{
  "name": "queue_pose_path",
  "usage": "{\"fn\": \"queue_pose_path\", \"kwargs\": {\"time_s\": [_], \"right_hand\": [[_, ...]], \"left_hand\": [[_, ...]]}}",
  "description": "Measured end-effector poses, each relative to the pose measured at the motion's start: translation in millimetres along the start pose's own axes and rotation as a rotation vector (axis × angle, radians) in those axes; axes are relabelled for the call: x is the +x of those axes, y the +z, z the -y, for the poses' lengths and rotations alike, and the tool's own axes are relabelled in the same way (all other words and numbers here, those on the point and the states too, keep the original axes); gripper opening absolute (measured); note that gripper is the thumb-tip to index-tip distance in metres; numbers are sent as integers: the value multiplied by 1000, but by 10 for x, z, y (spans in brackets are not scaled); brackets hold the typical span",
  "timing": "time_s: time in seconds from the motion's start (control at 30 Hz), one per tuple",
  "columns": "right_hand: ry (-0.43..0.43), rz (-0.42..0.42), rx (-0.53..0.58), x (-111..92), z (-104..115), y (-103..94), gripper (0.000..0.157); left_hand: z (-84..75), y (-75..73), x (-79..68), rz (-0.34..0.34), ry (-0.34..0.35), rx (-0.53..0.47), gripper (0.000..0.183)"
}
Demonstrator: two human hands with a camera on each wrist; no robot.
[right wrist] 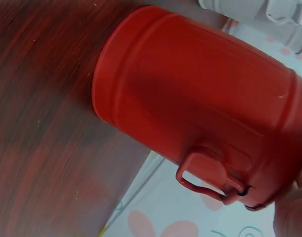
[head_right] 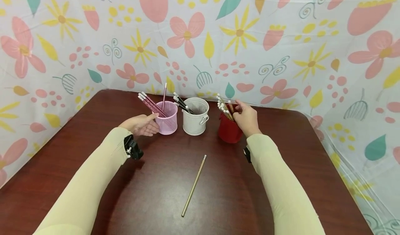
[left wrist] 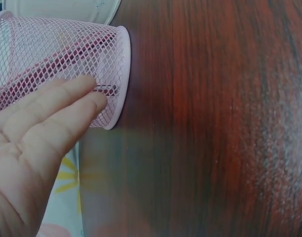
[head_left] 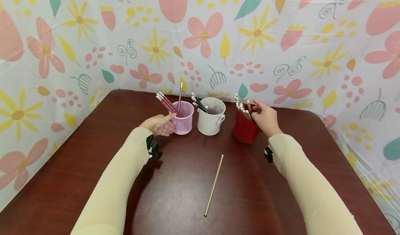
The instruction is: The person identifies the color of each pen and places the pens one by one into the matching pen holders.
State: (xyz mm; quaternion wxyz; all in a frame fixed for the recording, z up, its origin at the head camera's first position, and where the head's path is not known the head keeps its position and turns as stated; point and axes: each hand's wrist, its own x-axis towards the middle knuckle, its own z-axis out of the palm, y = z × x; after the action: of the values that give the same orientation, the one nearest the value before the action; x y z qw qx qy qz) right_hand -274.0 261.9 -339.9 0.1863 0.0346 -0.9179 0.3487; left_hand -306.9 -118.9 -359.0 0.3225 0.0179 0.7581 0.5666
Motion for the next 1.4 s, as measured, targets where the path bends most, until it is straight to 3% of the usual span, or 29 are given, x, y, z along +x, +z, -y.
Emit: {"fn": "queue_pose_path", "kwargs": {"time_s": [0.23,0.33,0.37,0.43,0.5,0.6,0.67,0.77,1.0,1.23,1.4], "right_hand": [[-165,-431,134,-347,-76,88,35],[-263,-499,167,-491,-82,194,23],[-282,-479,167,-532,-64,230,19],[-288,-360,142,-615,2,298,12],[-247,-141,75,-693,88,366,10],[-162,281,-84,-790,233,480,23],[-85,511,-164,-843,319,565,31],[8,701,-240,-916,441,671,37],[42,747,-345,-1024,580,801,30],[58,758,-285,-1012,535,783,30],[42,753,-191,-917,490,631,25]], "left_hand": [[3,0,-4,31,-12,-7,72],[1,-3,-8,30,-9,-10,72],[-1,-5,-9,29,-8,-15,72],[-6,-4,-8,26,-6,-21,72],[-8,-2,-3,24,-3,-18,73],[-6,0,8,13,-6,-8,72],[-6,4,8,5,-10,-3,72],[-13,10,8,7,-9,5,72],[-30,15,11,23,-21,7,72],[-30,-8,16,47,-20,13,73],[-27,-21,10,47,-16,13,73]]}}
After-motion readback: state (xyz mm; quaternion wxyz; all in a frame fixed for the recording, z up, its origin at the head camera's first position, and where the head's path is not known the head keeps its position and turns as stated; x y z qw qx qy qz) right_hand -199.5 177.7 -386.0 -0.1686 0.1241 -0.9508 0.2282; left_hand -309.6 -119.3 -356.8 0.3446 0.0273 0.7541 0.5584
